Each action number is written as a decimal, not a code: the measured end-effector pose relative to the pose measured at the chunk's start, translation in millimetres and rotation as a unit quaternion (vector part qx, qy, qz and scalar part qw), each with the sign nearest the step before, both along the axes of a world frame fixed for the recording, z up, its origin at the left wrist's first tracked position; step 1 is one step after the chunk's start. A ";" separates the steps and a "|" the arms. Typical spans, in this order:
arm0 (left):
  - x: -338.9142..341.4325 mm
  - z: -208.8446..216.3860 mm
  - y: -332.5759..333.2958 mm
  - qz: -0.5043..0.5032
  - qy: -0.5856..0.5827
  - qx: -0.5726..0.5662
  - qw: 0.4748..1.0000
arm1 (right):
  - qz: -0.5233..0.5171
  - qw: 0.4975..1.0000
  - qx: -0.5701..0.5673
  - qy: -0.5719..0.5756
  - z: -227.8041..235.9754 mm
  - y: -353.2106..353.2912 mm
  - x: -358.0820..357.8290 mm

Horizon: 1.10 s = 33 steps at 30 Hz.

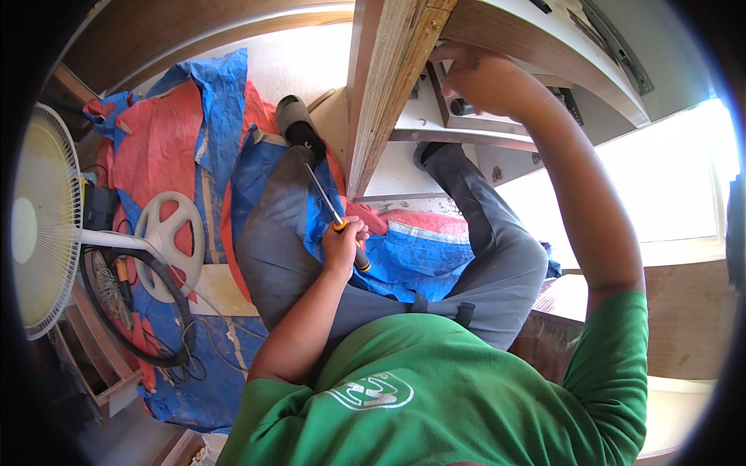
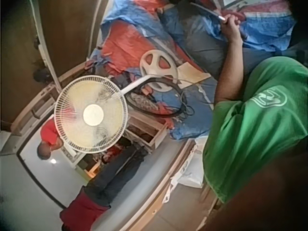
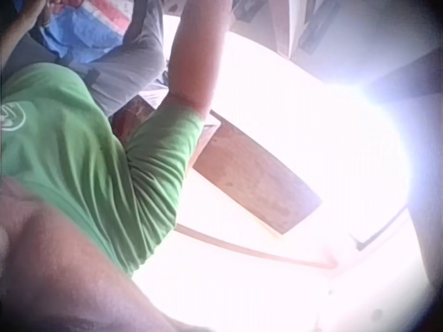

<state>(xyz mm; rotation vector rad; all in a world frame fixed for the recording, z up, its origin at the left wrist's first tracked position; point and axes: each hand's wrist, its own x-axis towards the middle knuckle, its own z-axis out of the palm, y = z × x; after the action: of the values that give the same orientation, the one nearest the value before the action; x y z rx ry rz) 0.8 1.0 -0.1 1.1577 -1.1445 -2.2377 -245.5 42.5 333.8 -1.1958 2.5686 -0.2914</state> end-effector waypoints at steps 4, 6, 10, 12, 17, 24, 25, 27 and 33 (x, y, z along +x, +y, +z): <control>-0.5 1.0 0.5 0.002 -0.003 0.012 1.000 | -0.006 0.998 0.018 0.063 2.4 5.8 -6.9; -0.8 1.4 0.5 0.001 -0.002 0.013 1.000 | -0.005 0.998 0.038 0.048 -0.4 4.7 -7.3; -0.3 1.6 -0.2 0.004 0.001 0.010 1.000 | -0.010 0.999 0.039 -0.005 -4.5 3.3 -4.1; 0.0 1.2 -0.6 0.005 0.000 0.007 1.000 | -0.003 0.999 0.020 -0.027 -2.9 3.8 -4.1; -0.4 0.6 -0.4 0.002 -0.004 0.010 1.000 | 0.002 0.990 -0.067 -0.127 0.0 7.1 -3.6; -1.1 1.7 -1.0 0.021 0.006 0.030 0.999 | 0.237 0.970 0.000 0.061 -35.8 31.8 36.9; -1.0 1.2 -1.3 0.021 0.009 0.030 0.999 | 0.237 0.970 -0.038 0.025 -36.4 36.7 39.1; -0.7 -0.4 -1.7 0.025 0.009 0.031 0.999 | 0.217 0.973 -0.059 -0.061 -31.7 50.1 39.0; 0.3 -7.1 -2.0 0.028 -0.002 0.033 0.999 | 0.135 0.990 -0.012 -0.047 -28.4 95.2 24.9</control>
<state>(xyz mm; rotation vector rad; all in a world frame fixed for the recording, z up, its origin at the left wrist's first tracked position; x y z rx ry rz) 1.0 -1.0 -7.2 1.2055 -1.0358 -2.2468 -220.6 137.7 305.3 -1.4800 2.2942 -0.3101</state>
